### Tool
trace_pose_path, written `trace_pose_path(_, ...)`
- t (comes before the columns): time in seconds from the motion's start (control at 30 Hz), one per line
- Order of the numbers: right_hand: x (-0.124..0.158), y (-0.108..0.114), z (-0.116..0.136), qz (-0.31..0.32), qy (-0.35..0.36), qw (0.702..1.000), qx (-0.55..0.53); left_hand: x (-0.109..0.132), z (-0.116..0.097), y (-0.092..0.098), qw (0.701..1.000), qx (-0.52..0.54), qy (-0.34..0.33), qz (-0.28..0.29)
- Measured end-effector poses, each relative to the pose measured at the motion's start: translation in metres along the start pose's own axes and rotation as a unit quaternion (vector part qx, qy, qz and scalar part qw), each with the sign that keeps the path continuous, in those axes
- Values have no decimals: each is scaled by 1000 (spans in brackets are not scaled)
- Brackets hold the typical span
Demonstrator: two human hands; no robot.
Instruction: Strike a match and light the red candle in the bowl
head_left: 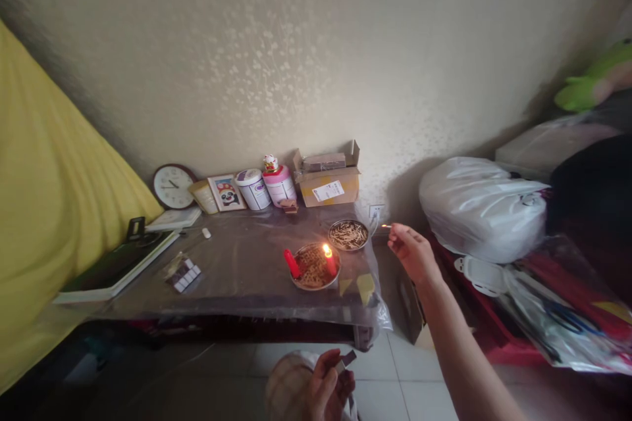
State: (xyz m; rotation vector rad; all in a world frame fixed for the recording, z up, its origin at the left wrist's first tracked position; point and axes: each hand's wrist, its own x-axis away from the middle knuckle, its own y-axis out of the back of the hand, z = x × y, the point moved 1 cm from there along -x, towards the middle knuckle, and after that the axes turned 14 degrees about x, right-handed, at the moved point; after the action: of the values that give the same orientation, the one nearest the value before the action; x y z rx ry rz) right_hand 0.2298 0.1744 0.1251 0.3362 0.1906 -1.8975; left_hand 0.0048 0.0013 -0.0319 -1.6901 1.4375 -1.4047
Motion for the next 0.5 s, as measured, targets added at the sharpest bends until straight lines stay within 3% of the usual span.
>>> trace_pose_path(0.13,-1,2,-3,7,13,999,37,-4,0,1,1000,1,12,-8)
trace_pose_path(0.27,1,-3,-21,-33,18,995,95,-7,1,3,1000,4,12,-14)
trace_pose_path(0.5,0,-24,-46,-20,13,991,135,-13,3,8,1000,-4,17,-20)
